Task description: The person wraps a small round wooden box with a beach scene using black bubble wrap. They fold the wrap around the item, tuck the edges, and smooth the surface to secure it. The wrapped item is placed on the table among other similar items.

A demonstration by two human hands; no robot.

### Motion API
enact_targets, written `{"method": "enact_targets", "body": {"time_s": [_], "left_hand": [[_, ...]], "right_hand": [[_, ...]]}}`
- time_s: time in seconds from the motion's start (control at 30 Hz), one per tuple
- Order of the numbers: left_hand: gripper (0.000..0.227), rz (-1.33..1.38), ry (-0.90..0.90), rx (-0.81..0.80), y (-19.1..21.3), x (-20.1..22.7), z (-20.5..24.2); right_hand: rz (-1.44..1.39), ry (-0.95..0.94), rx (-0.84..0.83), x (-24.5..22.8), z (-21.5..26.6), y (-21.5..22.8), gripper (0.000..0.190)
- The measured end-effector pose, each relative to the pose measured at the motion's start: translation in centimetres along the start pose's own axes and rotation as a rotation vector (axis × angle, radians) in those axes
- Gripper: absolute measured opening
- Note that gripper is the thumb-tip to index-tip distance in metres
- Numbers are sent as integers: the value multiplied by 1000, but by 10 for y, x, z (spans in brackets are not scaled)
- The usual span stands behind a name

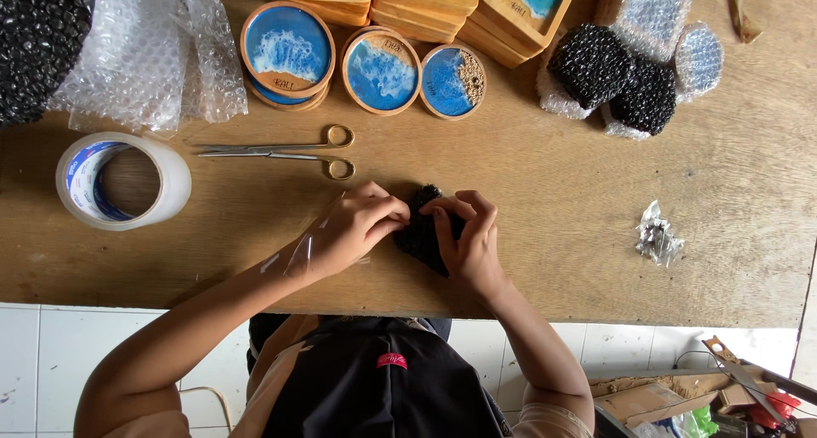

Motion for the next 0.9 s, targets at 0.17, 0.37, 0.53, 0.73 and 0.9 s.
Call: {"method": "enact_targets", "body": {"time_s": [0.17,0.37,0.53,0.73,0.9], "left_hand": [[22,-18,-50,27,-9,-1,-10],[40,-196,-35,-89,-3,5,-10],[48,-411,-134,-104,-6,5,-15],[34,-439,-171,-168,-2,9,-26],[24,-386,-240,-93,3,14,-25]], "right_hand": [[-77,16,-39,-6,-8,6,27],[-384,-162,-210,-11,-21,19,20],[-600,-328,-361,7,-27,30,5],[-392,-460,-505,2,-33,33,12],[-317,-483,-540,0,-40,35,17]]}}
Point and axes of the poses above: each hand's wrist, its own z-axis away from the middle knuckle, its own y-axis out of the back of the hand, x = y × z, the point moved 2 cm from there along -z, towards the middle knuckle, and after that the axes turned 6 degrees about -z, right-handed, at the moved point
